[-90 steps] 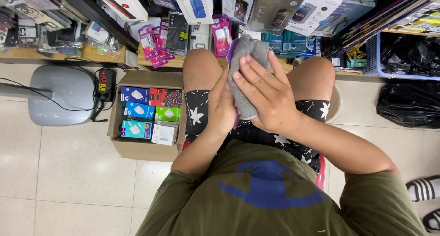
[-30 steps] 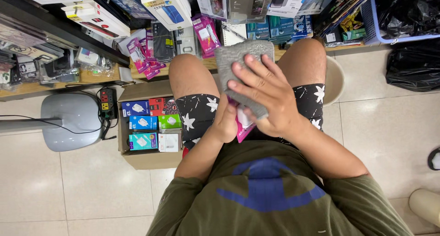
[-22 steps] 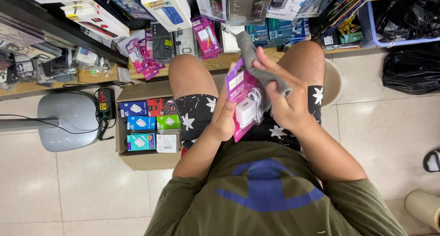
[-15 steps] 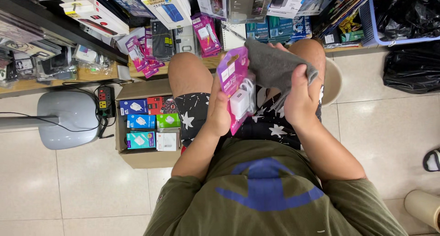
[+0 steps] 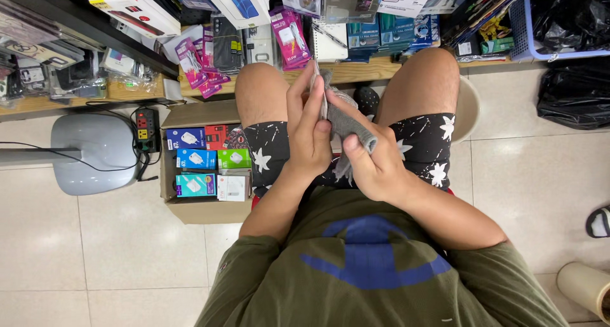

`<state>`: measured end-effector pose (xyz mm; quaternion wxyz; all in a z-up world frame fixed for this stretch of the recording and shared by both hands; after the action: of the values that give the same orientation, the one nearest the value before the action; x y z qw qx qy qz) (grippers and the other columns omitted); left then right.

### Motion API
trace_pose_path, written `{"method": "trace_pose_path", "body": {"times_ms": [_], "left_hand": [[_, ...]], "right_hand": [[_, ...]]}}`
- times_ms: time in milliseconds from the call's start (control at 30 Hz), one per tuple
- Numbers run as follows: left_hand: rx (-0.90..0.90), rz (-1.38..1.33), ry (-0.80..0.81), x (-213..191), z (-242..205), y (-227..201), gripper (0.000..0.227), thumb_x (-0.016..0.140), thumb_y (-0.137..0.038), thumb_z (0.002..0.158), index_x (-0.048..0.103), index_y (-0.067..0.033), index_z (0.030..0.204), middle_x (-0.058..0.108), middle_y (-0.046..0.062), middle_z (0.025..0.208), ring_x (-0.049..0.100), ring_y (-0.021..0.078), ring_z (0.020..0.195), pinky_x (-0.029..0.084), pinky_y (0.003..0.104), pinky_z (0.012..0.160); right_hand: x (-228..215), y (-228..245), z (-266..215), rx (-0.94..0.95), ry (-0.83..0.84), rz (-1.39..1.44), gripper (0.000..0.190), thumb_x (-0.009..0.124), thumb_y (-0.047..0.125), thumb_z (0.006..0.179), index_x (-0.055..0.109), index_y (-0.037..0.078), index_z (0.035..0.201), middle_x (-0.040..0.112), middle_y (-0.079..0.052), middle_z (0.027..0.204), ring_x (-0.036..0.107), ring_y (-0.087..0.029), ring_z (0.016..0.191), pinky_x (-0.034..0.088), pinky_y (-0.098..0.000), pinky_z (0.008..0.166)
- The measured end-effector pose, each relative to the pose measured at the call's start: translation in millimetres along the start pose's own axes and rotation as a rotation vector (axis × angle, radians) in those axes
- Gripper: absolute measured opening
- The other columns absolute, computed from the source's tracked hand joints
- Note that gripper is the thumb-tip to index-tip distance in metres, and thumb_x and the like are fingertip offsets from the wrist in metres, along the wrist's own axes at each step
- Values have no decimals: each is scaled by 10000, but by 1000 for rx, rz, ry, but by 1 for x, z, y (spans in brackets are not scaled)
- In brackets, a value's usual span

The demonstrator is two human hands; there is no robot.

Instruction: The person wipes the front and back of several packaged chargers with a cloth, then stacks them together by hand.

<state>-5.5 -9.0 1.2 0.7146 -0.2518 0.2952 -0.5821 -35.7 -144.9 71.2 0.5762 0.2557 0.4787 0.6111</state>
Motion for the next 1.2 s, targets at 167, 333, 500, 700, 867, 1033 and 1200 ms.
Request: {"method": "trace_pose_path", "body": {"times_ms": [167, 333, 500, 700, 867, 1033, 1200], "left_hand": [[39, -47, -18, -2, 2, 2, 524, 376, -408, 1122, 409, -154, 1579, 305, 246, 1618, 455, 363, 1413, 396, 464, 1146], [125, -178, 28, -6, 10, 1, 506, 414, -408, 1110, 408, -216, 1579, 254, 286, 1616, 639, 363, 1235, 494, 495, 1113], [252, 62, -19, -4, 6, 6, 501, 469, -464, 1082, 503, -183, 1496, 333, 349, 1548, 435, 515, 1349, 377, 626, 1097], [351, 64, 11, -9, 0, 14, 489, 528, -490, 1036, 614, -139, 1365, 392, 416, 1465, 471, 596, 1243, 410, 677, 1020], [355, 52, 22, -11, -1, 18, 482, 520, -509, 1033, 597, -197, 1393, 360, 428, 1476, 447, 591, 1253, 418, 678, 1011], [130, -159, 51, -11, 9, 8, 489, 422, -517, 1081, 469, -326, 1529, 225, 299, 1613, 329, 458, 1478, 611, 430, 995], [-173, -375, -43, 5, -11, 22, 533, 362, -492, 1129, 366, -253, 1605, 341, 122, 1643, 447, 249, 1463, 351, 495, 1239]], "right_hand": [[-1, 1, 4, 102, -38, 203, 555, 295, 356, 1104, 629, -48, 1286, 719, -204, 1130, 654, -379, 1206, 577, -488, 904], [0, 7, 3, 163, -125, 449, 505, 303, 367, 1142, 660, 18, 1220, 726, -117, 1128, 657, -269, 1210, 582, -409, 950], [-1, 12, 8, 237, -85, 357, 474, 340, 350, 1134, 621, -14, 1250, 676, -177, 1233, 555, -271, 1259, 577, -432, 957], [-9, 1, 9, 209, 19, 346, 678, 305, 482, 1096, 560, -89, 1356, 644, -231, 1246, 604, -285, 1163, 543, -513, 1003], [-14, -5, 5, 180, 59, 236, 635, 308, 423, 1099, 605, -99, 1306, 671, -228, 1131, 622, -296, 1106, 511, -536, 1009], [-4, -1, 0, 169, -3, 238, 562, 345, 396, 1106, 639, -34, 1318, 688, -173, 1179, 626, -283, 1214, 508, -490, 1039], [7, 18, 7, 354, -261, 484, 460, 513, 360, 1079, 727, -45, 1044, 712, -115, 886, 660, -176, 862, 584, -388, 816]]}}
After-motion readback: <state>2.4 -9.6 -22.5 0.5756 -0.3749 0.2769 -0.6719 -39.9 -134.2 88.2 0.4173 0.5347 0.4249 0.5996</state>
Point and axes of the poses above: each hand's wrist, its own z-axis towards the middle knuckle, its own x-axis out of the palm, y = z × x, the point moved 1 cm from there along z, towards the middle knuckle
